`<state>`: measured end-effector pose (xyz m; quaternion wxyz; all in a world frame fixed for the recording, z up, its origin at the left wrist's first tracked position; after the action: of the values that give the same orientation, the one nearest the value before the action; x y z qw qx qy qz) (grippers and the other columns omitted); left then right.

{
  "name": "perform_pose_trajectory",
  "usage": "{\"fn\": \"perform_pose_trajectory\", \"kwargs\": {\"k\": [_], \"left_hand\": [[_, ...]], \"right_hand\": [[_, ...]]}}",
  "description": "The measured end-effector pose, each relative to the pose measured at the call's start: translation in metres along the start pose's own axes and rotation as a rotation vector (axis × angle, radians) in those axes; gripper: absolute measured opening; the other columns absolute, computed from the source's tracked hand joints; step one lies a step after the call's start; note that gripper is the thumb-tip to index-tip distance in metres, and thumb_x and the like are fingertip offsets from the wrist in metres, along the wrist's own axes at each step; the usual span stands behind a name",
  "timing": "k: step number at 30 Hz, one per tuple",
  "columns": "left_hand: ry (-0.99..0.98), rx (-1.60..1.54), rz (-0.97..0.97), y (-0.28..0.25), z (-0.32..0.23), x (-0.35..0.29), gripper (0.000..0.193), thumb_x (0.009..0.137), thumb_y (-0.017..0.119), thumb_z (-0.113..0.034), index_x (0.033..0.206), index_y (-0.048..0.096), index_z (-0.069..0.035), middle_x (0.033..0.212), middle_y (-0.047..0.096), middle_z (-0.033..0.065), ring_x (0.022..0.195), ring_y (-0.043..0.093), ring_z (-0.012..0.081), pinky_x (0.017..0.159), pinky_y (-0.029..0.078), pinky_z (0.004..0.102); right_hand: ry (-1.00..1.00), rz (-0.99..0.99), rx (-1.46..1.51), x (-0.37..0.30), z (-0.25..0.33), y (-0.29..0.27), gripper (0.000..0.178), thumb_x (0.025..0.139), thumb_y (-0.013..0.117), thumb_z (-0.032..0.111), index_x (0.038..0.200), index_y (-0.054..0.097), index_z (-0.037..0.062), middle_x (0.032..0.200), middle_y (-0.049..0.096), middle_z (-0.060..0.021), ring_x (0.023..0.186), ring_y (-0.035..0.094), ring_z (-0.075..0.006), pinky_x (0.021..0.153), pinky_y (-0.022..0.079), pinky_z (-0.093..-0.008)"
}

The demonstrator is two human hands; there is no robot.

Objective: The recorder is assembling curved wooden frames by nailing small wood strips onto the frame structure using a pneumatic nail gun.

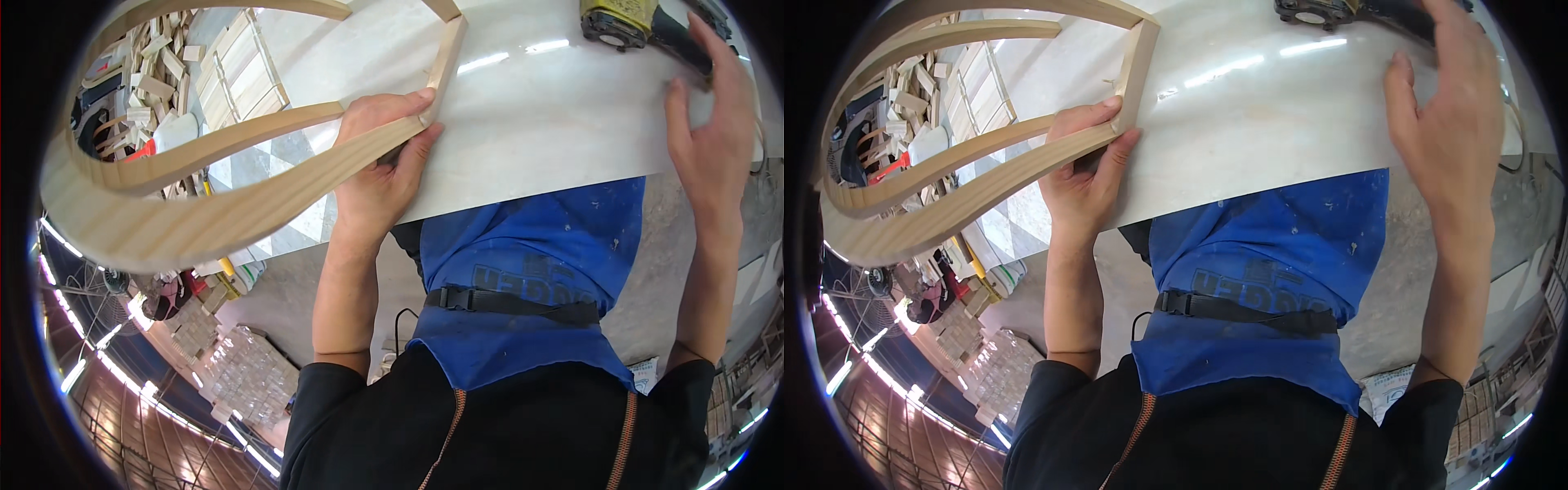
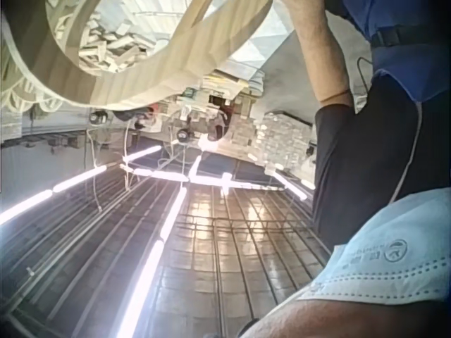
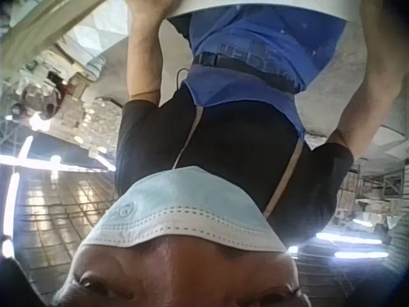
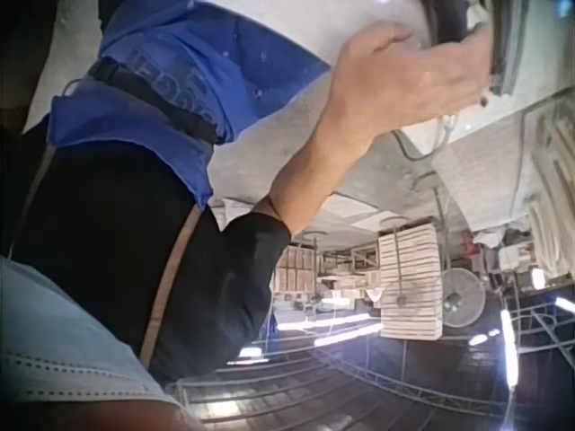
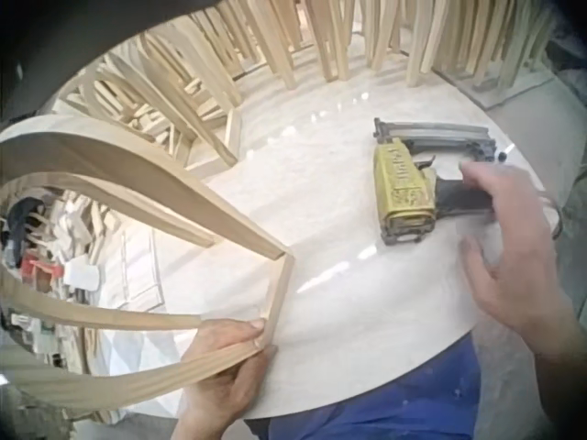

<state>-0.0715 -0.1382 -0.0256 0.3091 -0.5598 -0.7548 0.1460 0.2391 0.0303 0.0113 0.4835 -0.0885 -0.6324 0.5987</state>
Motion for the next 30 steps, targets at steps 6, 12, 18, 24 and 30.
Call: {"fn": "perform_pose_trajectory", "kwargs": {"k": [6, 12, 18, 24, 30], "left_hand": [[-0.113, -0.037, -0.036, -0.010, -0.009, -0.016, 0.028, 0.092, 0.085, 0.005, 0.119, 0.082, -0.004, 0.117, 0.080, 0.0065, 0.097, 0.073, 0.0202, 0.083, 0.060, 0.0304], [-0.231, -0.119, -0.017, -0.018, -0.004, -0.033, 0.028, 0.092, 0.084, 0.005, 0.120, 0.083, -0.003, 0.116, 0.081, 0.0055, 0.091, 0.074, 0.0197, 0.080, 0.060, 0.0301], [-0.228, -0.091, -0.004, -0.022, 0.002, -0.041, 0.026, 0.093, 0.084, 0.004, 0.118, 0.083, -0.002, 0.119, 0.083, 0.0046, 0.087, 0.075, 0.0192, 0.077, 0.059, 0.0295], [-0.286, -0.080, 0.059, -0.013, -0.002, -0.034, 0.026, 0.095, 0.083, 0.008, 0.119, 0.081, 0.001, 0.129, 0.080, 0.0081, 0.109, 0.077, 0.0227, 0.100, 0.062, 0.0343], [-0.217, -0.068, 0.029, -0.008, -0.012, -0.020, 0.024, 0.093, 0.085, 0.006, 0.117, 0.083, 0.000, 0.122, 0.082, 0.0056, 0.090, 0.077, 0.0186, 0.079, 0.062, 0.0287]], "right_hand": [[-0.124, 0.140, -0.152, 0.013, -0.001, 0.026, 0.064, 0.086, 0.069, -0.001, 0.149, 0.057, -0.0035, 0.142, 0.063, -0.0210, 0.130, 0.062, -0.0379, 0.109, 0.054, -0.0461], [0.189, 0.735, -0.081, 0.022, 0.048, 0.004, 0.055, 0.103, 0.071, 0.009, 0.157, 0.061, 0.0074, 0.128, 0.078, -0.0148, 0.113, 0.075, -0.0299, 0.101, 0.059, -0.0391], [0.564, 0.740, 0.822, -0.010, 0.065, -0.045, 0.044, 0.106, 0.079, 0.027, 0.137, 0.071, -0.0023, 0.074, 0.066, -0.0035, 0.056, 0.058, -0.0107, 0.052, 0.050, -0.0238], [1.037, 0.779, 1.714, -0.075, 0.129, 0.011, 0.045, 0.110, 0.075, 0.027, 0.139, 0.069, -0.0074, 0.060, 0.053, 0.0060, 0.045, 0.045, -0.0043, 0.042, 0.040, -0.0204], [1.197, 0.774, 1.952, -0.085, 0.131, 0.027, 0.037, 0.111, 0.073, 0.020, 0.137, 0.072, -0.0061, 0.061, 0.051, 0.0061, 0.046, 0.042, -0.0027, 0.043, 0.040, -0.0202]]}}
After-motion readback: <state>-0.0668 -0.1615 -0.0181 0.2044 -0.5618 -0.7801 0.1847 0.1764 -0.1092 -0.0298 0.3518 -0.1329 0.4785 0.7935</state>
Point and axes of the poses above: each hand's wrist, its own x-axis towards the middle knuckle, its own y-axis out of the palm, z = x × y, the point moved 6 cm from there along x, towards the middle knuckle
